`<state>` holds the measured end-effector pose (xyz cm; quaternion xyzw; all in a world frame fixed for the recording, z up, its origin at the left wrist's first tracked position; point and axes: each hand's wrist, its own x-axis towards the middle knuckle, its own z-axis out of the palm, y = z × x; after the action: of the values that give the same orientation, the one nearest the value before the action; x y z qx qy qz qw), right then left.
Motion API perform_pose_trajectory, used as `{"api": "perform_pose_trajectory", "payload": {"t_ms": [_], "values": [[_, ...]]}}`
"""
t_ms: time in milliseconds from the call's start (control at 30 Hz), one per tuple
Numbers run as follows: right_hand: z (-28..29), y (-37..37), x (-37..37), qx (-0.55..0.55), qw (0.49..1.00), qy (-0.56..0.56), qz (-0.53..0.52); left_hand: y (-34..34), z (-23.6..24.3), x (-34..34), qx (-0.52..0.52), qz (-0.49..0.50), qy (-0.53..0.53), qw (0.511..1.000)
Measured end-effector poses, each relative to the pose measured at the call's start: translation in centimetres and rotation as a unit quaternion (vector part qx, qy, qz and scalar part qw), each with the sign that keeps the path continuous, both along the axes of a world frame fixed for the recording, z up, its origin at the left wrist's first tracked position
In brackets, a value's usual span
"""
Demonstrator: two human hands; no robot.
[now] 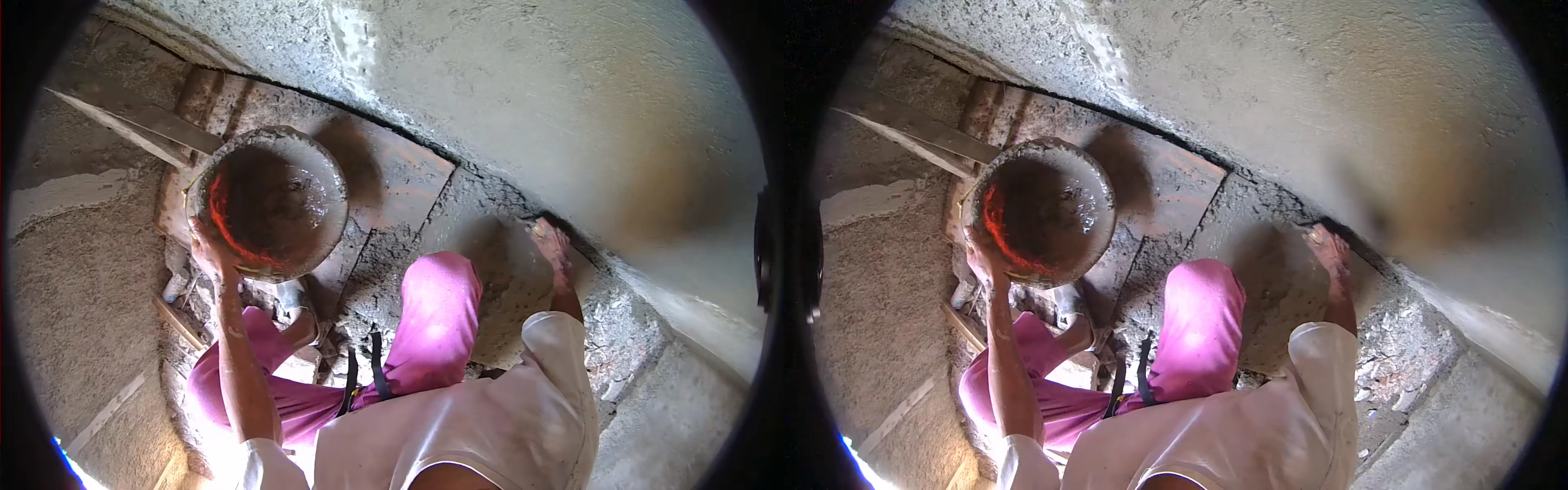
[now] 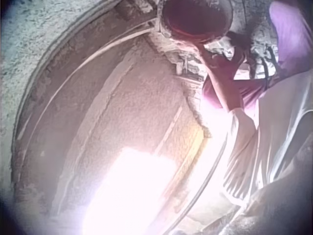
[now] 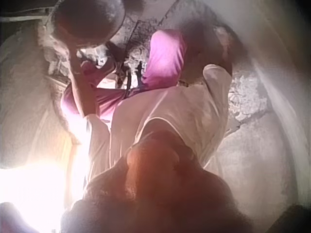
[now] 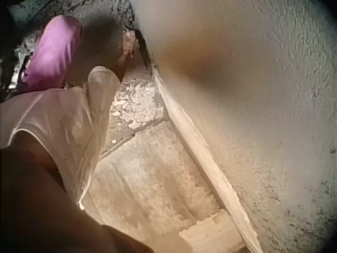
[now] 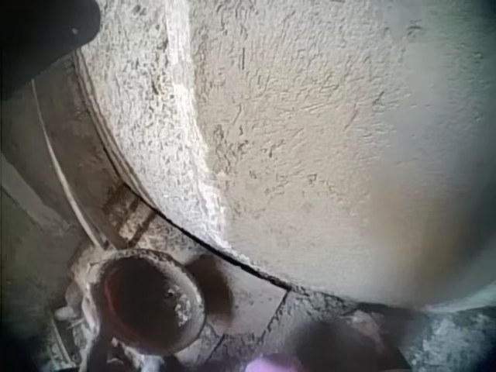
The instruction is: The person pours water into a bucket and mixes cement using a trowel. Then, the person applies the cement onto a wall using the trowel and smooths the surface with a float.
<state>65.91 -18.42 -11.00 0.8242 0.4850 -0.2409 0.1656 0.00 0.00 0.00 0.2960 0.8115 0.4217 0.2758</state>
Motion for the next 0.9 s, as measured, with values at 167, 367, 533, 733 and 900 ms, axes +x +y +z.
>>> {"api": "perform_pose_trajectory", "payload": {"t_ms": [167, 367, 533, 733, 900], "values": [[-3.1, 2.0, 0.3, 0.083, 0.996, -0.041, 0.006, 1.9, -0.6, 0.9, 0.053, 0.02, 0.028, 0.998], [-1.4, 1.1, -1.5, 0.104, 0.992, -0.073, 0.026, 0.6, 1.1, 2.4, 0.017, 0.002, 0.047, 0.999], [0.2, -0.4, -5.3, 0.24, 0.966, -0.084, 0.046, 0.2, -1.3, 0.3, 0.052, 0.005, 0.046, 0.998], [11.8, 5.2, -15.5, 0.337, 0.931, 0.129, 0.045, 0.6, -0.7, 2.9, 0.057, 0.007, 0.068, 0.996], [21.3, 12.9, -27.1, 0.218, 0.872, 0.209, 0.385, -0.4, 1.0, 0.9, 0.036, -0.022, 0.017, 0.999]]}}
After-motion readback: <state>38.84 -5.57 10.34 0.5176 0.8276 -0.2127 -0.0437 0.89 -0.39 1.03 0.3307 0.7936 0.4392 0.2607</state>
